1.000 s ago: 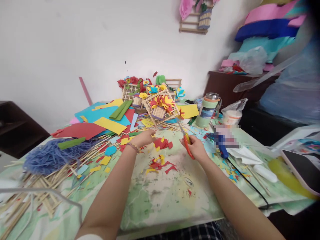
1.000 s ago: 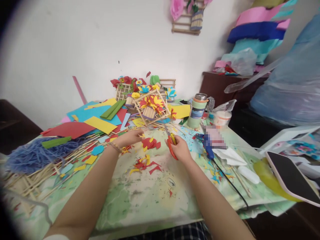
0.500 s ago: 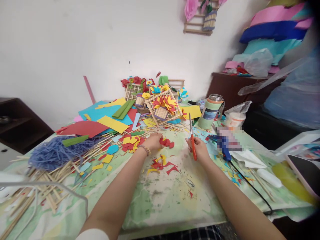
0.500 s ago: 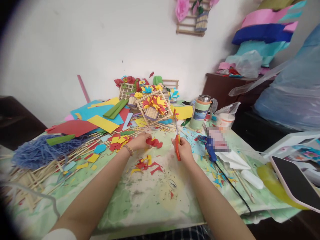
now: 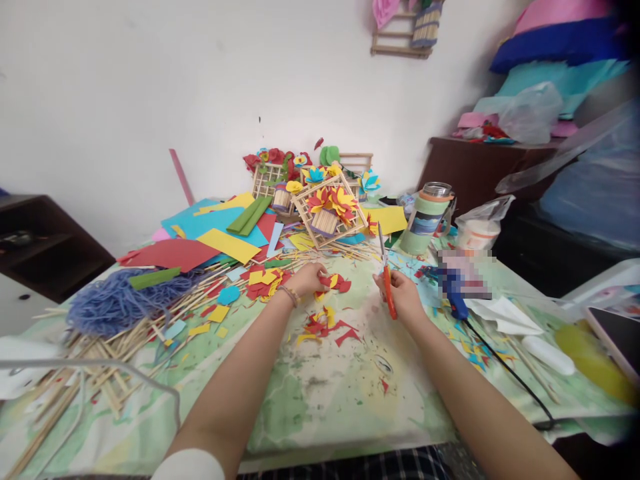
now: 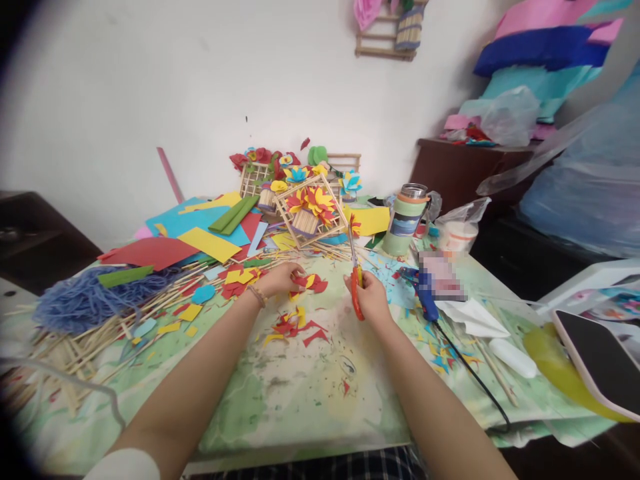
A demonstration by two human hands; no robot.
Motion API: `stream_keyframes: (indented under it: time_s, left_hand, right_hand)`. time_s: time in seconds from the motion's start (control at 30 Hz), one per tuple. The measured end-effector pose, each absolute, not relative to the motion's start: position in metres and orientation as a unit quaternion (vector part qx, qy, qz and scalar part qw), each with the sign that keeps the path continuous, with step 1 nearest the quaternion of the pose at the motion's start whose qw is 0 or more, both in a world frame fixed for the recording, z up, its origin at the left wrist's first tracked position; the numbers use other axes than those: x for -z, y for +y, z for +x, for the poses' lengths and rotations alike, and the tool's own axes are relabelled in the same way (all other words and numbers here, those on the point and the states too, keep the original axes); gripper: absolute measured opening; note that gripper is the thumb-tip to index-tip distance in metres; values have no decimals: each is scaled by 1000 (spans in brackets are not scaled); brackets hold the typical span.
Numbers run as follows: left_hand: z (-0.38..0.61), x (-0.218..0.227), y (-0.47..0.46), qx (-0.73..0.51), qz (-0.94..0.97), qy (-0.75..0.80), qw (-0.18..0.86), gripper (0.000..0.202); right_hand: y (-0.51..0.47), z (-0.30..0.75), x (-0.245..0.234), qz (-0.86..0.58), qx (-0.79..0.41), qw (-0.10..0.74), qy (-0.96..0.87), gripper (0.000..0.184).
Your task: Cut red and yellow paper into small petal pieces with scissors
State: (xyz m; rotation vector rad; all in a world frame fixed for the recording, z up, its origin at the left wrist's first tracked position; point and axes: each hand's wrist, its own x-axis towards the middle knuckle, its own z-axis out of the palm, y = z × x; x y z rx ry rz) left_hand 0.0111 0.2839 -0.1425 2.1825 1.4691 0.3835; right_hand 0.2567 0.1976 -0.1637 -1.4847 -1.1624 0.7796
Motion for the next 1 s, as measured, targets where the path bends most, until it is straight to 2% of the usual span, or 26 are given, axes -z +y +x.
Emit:
stream_keyframes:
  time_s: [0.27,0.7,1.0]
  left_hand:
    - [9,138,283,-188,778,525,288,16]
    - [-30,111,291,-337,681,544,356,25]
    - [27,143,284,-428,629,523,385,24]
  right_hand:
    - [198,256,164,-630,-313,515,-489,62]
    - [195,253,157,-643,-303,501,-493,64]
    - [193,250,154,-644,-296,490,-508,68]
